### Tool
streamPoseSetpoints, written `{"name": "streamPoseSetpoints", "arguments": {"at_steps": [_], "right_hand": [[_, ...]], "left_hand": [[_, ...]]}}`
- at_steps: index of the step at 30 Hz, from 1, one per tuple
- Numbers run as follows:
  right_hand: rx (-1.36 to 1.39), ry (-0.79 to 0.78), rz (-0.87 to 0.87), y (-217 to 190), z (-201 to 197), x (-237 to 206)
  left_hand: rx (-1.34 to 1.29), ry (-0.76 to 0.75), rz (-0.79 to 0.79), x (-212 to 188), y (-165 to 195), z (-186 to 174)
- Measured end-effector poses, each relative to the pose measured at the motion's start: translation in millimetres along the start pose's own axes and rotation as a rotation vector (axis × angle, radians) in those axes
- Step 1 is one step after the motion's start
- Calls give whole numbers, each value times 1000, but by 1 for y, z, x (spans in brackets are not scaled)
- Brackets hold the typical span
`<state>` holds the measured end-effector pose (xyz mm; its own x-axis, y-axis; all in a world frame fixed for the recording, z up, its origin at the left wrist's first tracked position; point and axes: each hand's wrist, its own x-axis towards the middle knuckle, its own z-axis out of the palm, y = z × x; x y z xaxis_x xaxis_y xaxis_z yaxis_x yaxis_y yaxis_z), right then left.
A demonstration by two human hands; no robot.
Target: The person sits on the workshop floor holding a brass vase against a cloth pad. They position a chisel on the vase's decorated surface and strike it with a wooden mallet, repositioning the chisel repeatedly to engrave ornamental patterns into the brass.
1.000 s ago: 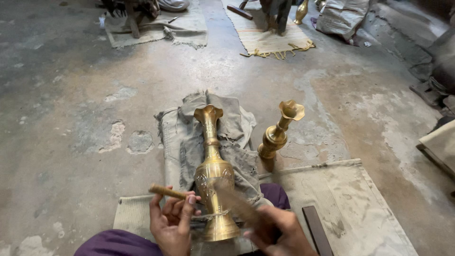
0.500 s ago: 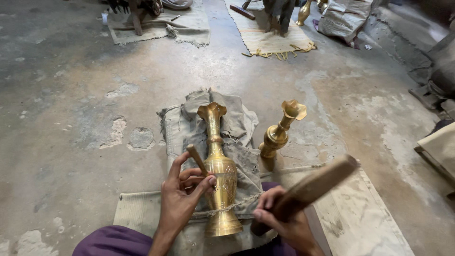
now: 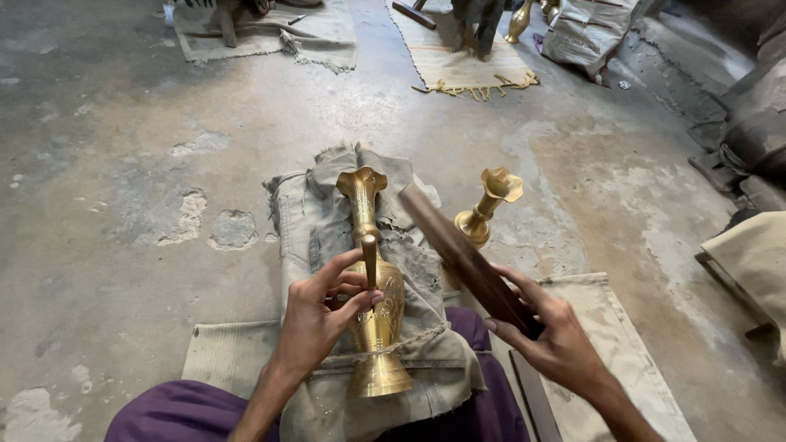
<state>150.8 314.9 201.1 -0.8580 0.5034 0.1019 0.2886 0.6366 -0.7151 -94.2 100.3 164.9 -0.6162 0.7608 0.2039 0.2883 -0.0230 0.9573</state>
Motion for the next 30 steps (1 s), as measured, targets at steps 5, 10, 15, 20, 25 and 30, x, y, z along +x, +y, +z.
{"name": "streamPoseSetpoints", "arguments": {"at_steps": [5, 10, 15, 20, 25, 30], "right_hand": [[-533, -103, 25, -16, -15, 13], [-928, -322, 78, -23, -27, 29], [-625, -6, -151, -44, -46, 33], [-658, 100, -310, -77, -65, 34], [-608, 100, -297, -90, -65, 40], [-821, 47, -261, -84, -60, 51]], "left_hand": [[28, -28, 45, -1, 3, 0], [10, -28, 73, -2, 7, 0], [40, -22, 126, -4, 6, 1], [71, -19, 156, -6, 4, 4], [97, -18, 134, -4, 4, 4], [85, -1, 139, -4, 7, 5]]}}
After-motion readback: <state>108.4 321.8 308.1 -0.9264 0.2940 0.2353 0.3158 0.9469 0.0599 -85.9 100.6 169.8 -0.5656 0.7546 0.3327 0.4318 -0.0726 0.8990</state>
